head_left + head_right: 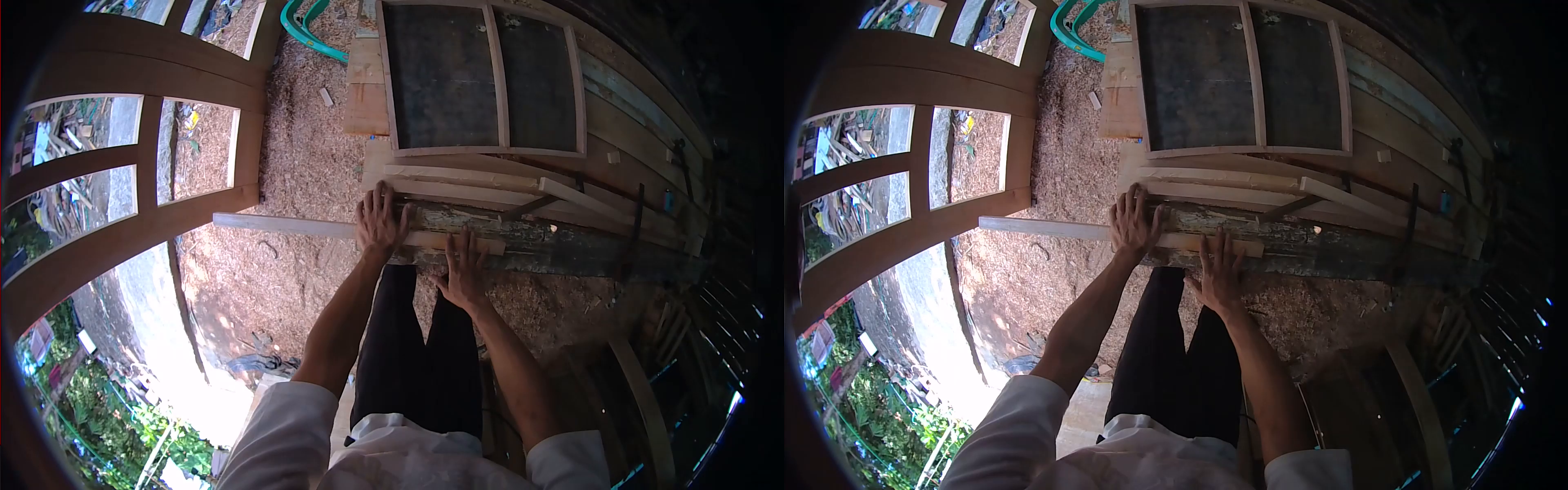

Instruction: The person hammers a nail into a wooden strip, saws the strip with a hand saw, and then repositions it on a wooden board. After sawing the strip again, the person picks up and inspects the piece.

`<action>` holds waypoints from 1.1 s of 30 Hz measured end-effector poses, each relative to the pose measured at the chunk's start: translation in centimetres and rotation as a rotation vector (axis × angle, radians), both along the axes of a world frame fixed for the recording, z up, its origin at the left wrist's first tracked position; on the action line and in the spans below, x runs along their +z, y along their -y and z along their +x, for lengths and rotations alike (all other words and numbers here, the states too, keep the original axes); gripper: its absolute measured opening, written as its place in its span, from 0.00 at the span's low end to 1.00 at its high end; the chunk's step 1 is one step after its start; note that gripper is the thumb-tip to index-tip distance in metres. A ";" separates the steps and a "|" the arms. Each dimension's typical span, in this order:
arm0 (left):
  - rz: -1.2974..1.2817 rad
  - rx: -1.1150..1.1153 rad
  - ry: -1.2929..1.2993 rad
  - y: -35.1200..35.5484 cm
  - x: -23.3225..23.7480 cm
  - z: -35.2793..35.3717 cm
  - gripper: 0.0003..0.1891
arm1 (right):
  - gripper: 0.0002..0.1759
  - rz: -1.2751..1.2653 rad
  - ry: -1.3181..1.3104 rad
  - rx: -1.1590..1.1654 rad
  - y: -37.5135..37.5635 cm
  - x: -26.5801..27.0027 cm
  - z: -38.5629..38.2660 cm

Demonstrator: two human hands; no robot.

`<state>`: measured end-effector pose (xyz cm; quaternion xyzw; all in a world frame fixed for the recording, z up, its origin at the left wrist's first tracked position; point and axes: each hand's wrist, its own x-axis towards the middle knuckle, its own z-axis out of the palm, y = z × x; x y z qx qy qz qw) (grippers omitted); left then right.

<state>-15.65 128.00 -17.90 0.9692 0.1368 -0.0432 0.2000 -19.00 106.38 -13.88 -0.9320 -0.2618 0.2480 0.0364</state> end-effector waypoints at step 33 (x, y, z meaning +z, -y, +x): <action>-0.030 -0.138 0.097 -2.2 -1.3 2.1 0.12 | 0.32 0.222 0.285 -0.288 -4.6 -4.6 8.0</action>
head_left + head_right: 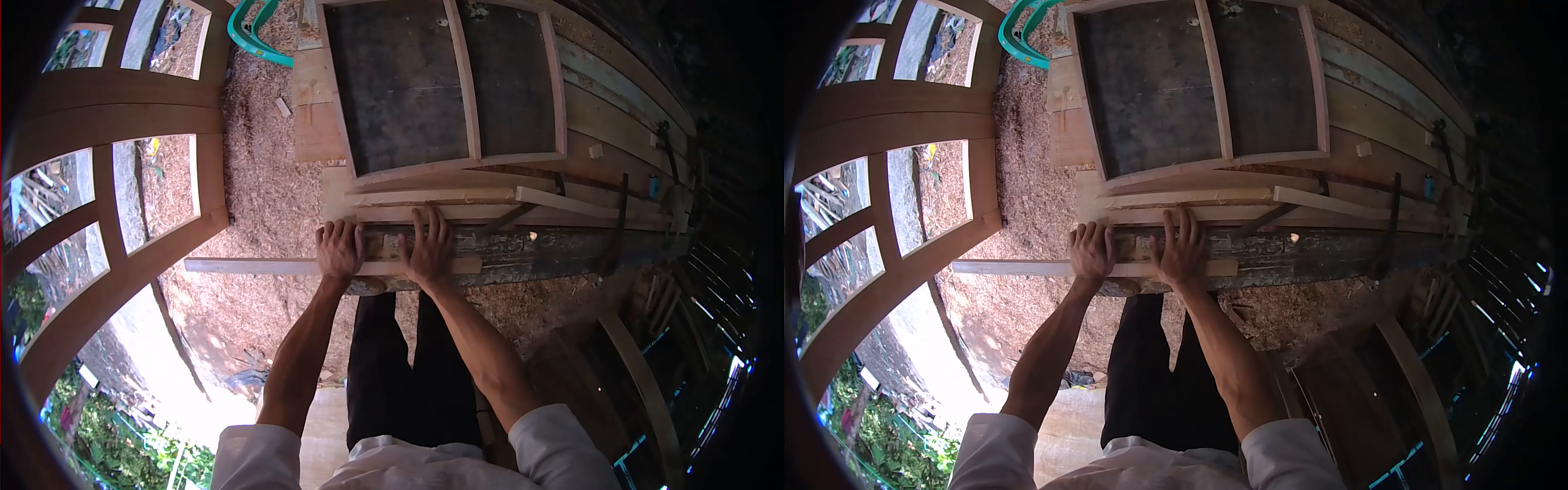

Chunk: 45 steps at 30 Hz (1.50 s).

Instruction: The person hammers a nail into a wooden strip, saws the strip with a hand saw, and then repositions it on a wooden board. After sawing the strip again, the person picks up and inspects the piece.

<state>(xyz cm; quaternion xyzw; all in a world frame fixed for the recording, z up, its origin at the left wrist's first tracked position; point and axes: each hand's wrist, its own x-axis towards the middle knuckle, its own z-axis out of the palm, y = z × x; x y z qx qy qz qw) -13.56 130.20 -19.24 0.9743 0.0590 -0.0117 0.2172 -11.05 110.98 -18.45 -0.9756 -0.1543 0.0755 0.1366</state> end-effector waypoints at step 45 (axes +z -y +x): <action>-0.715 -0.127 -0.566 41.0 8.8 -10.2 0.17 | 0.19 0.841 -0.855 -1.283 62.3 10.2 -30.1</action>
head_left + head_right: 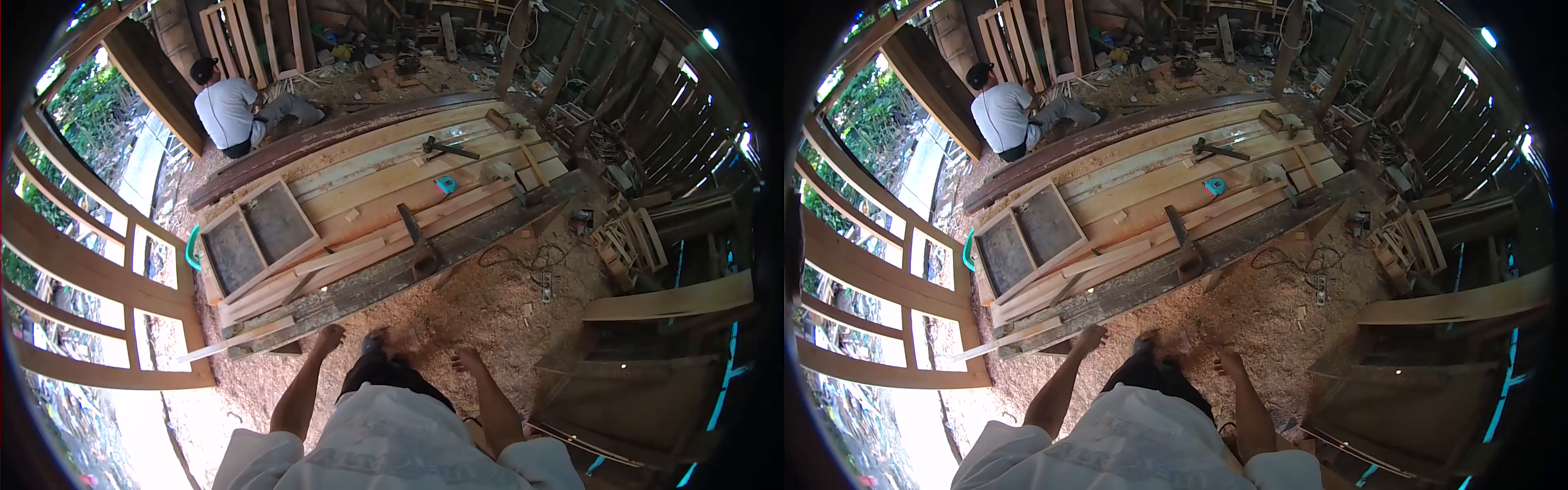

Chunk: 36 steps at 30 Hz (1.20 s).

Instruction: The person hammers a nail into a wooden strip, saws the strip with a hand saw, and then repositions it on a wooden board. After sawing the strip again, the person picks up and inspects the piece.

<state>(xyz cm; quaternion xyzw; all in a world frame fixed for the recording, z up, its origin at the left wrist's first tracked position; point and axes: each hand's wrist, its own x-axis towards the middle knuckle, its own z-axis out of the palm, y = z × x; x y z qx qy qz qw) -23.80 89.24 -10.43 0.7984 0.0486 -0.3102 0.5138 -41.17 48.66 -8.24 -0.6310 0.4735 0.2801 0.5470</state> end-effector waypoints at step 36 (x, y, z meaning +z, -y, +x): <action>-0.204 0.313 -0.129 35.7 0.9 8.9 0.20 | 0.14 0.542 0.182 0.384 17.6 -0.9 30.2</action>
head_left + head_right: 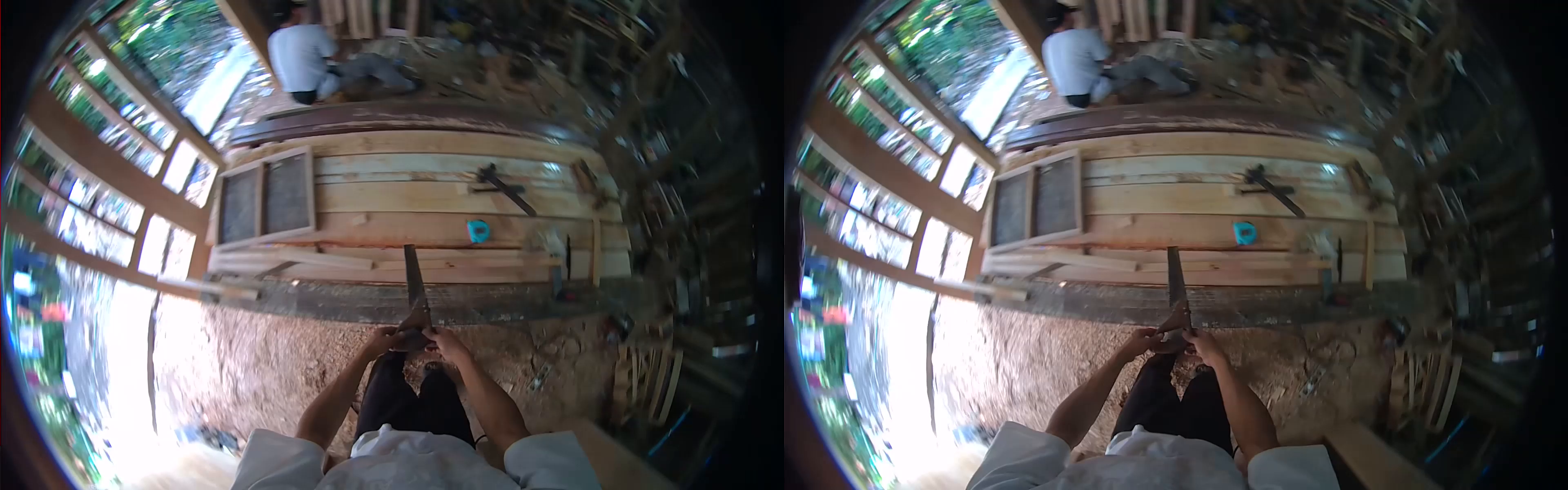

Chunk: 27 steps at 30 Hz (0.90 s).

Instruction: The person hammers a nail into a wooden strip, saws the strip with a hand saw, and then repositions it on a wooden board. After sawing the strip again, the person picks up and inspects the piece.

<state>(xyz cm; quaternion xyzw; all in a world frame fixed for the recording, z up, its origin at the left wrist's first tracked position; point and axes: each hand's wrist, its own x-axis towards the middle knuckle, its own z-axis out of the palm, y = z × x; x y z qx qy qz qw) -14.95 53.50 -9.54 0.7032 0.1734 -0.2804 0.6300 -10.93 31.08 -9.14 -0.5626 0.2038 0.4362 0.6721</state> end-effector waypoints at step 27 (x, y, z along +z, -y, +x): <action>-0.613 1.013 0.090 -13.0 10.7 -30.2 0.30 | 0.13 0.257 0.511 1.048 -24.6 14.9 -16.9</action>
